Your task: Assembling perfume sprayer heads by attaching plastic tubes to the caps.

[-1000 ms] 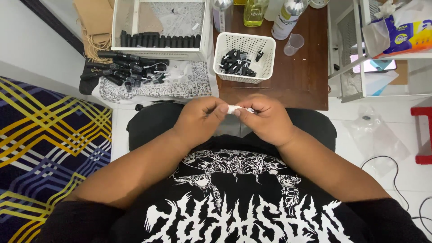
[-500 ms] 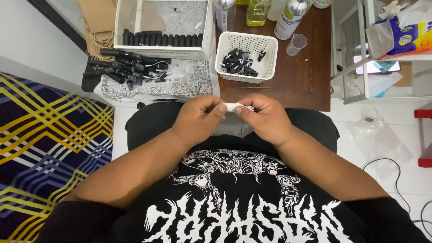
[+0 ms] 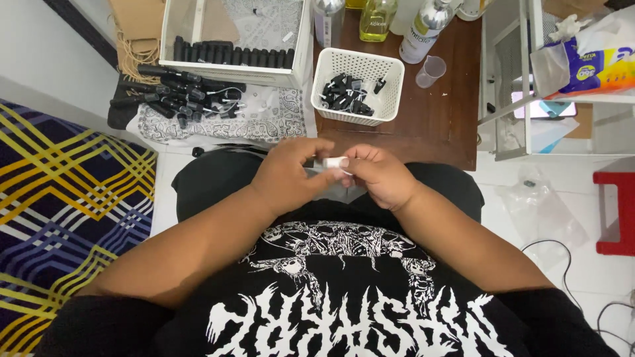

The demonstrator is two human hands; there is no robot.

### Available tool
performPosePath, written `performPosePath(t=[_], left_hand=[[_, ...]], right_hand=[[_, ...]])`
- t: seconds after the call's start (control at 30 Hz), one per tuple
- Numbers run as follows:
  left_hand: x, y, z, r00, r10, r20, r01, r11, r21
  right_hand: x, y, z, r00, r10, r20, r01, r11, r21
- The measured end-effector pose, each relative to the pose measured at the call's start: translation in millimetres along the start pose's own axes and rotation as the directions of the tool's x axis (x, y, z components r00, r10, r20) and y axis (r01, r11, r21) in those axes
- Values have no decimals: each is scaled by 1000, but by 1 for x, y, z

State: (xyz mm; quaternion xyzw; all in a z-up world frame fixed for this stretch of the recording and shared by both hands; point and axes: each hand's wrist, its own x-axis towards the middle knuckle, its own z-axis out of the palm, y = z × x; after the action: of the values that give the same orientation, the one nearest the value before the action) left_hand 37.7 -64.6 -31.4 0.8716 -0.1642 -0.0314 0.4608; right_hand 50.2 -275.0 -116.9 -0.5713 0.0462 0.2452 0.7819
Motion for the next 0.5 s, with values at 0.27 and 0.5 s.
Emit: performPosePath(t=[0.27, 0.5], left_hand=[[25, -19, 27, 957, -268, 110, 260, 962, 85], [62, -64, 51, 897, -424, 128, 416, 905, 86]], right_hand=[[31, 30, -24, 994, 109, 17, -110, 991, 73], [68, 72, -69, 957, 277, 81, -286, 872, 398]])
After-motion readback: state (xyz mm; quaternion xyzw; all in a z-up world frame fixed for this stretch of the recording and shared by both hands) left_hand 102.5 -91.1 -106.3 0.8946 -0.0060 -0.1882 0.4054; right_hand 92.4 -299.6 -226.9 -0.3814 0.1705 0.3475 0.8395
